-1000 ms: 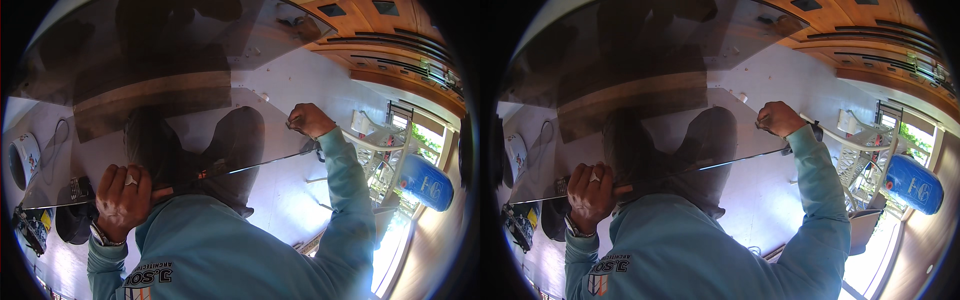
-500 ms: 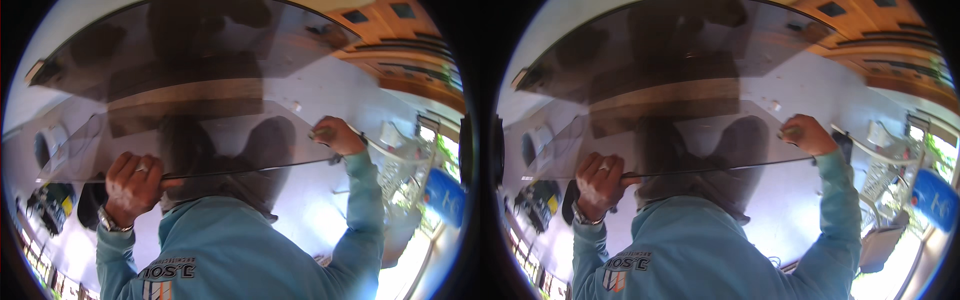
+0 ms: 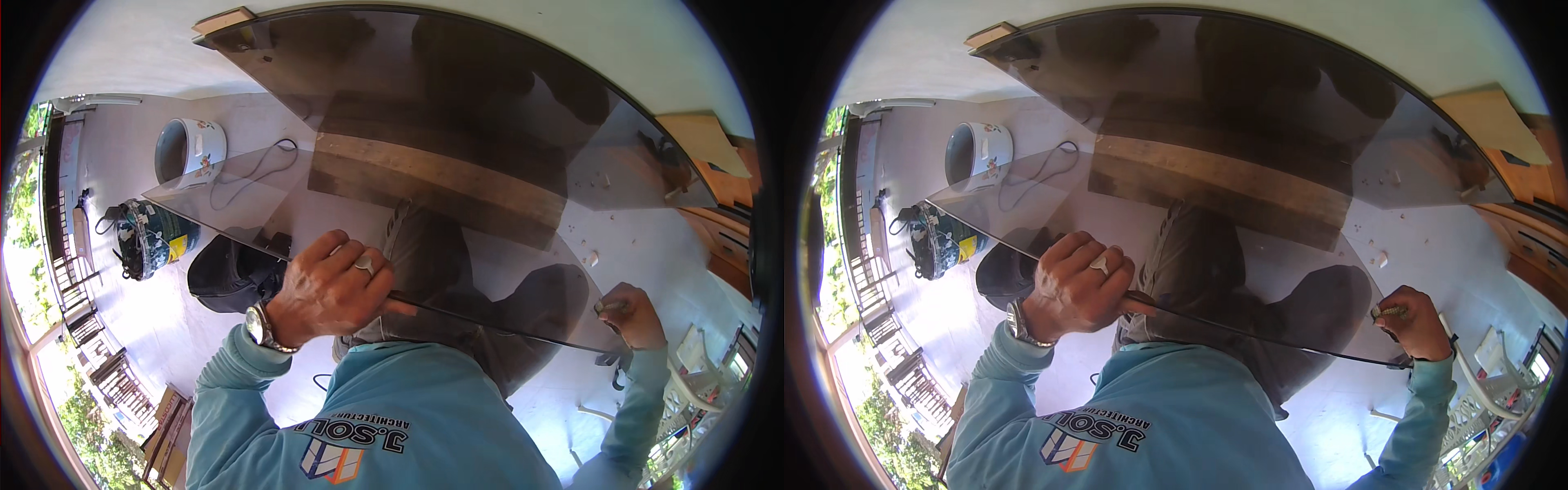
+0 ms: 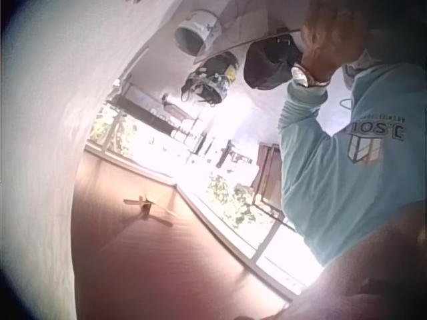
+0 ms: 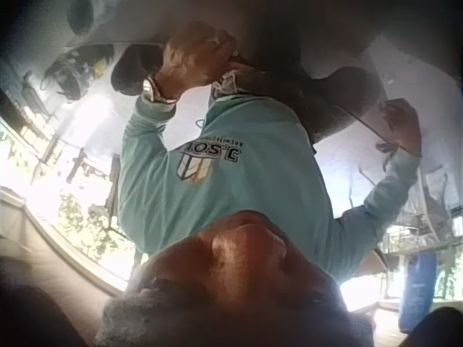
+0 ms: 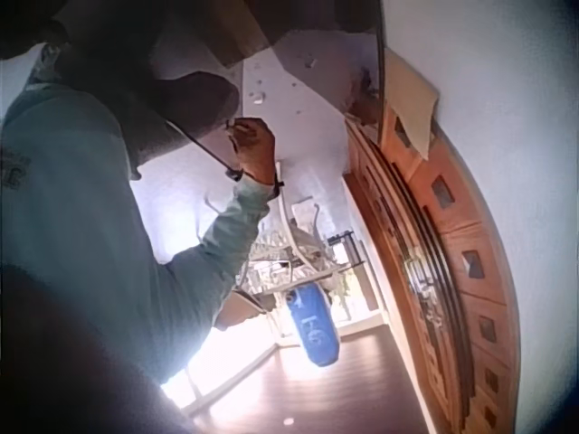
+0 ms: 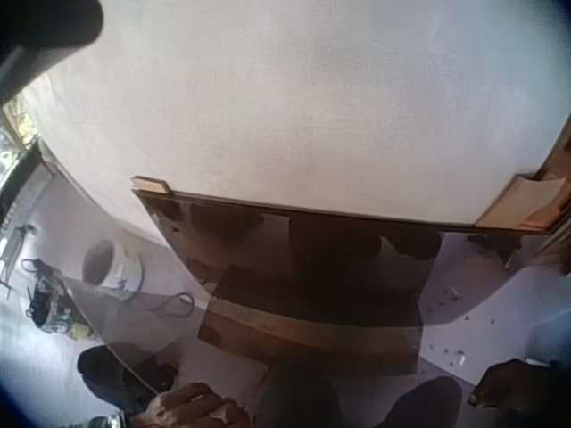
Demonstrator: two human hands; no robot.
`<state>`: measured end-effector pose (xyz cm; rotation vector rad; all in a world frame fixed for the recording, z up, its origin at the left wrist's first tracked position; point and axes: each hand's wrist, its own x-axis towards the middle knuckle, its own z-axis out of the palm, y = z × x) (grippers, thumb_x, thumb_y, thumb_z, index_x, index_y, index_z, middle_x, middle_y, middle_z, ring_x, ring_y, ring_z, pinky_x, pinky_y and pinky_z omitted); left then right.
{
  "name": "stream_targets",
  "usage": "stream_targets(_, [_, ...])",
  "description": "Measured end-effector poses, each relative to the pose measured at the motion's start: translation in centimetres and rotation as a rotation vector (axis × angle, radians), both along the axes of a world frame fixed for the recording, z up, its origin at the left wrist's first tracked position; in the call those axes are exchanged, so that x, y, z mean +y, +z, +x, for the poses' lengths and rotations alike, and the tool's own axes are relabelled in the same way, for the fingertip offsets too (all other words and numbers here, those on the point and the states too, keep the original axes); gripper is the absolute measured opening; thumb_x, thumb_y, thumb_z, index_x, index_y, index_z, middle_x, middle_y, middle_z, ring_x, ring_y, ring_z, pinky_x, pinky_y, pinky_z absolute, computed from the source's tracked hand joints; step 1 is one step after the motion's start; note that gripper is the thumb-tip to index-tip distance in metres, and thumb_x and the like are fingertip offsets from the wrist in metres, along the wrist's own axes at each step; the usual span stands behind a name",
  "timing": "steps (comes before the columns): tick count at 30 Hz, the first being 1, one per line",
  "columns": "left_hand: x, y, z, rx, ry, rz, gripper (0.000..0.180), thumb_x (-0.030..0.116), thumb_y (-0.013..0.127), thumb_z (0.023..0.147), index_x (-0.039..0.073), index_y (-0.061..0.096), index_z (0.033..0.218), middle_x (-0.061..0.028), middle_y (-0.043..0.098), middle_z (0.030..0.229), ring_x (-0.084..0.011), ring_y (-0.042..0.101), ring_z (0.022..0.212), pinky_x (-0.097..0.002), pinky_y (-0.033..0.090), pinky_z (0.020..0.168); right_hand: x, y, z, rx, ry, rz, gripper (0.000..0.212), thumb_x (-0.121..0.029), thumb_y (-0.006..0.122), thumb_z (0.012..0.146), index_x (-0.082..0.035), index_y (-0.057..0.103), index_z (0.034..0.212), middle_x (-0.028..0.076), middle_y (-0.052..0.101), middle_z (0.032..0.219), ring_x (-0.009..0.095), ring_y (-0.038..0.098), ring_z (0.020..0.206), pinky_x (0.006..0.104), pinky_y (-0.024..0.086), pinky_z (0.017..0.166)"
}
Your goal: The person is cleaning and wiping a large dark glass or acrylic panel using a cloth and checking its edges.
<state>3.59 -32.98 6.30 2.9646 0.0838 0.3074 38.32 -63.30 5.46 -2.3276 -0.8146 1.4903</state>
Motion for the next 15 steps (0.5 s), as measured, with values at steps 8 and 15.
stream_targets(8, [-1.4,-0.6,1.3,-0.095,0.109,-0.179,0.047,0.05,0.062,0.085,0.003,0.064,0.078,-0.0088,0.064,0.078,-0.0245,0.064,0.068,-0.0372,0.05,0.065,0.5,-0.1,1.2,0.174,-0.185,-0.149,0.011,-0.004,0.07,0.079,0.001,0.066,0.088,0.009,0.066,0.087,0.017,0.063,0.079,0.0304,0.05,0.074])
stream_targets(15, [-1.8,-0.9,2.1,-0.018,0.119,-0.137,0.062,0.063,0.055,0.087,0.003,0.067,0.081,-0.0078,0.067,0.078,-0.023,0.065,0.067,-0.0355,0.05,0.062,2.6,-0.1,2.0,0.096,0.05,-0.335,0.02,-0.019,0.072,0.082,-0.003,0.07,0.094,0.008,0.066,0.089,0.019,0.061,0.084,0.0304,0.046,0.079])
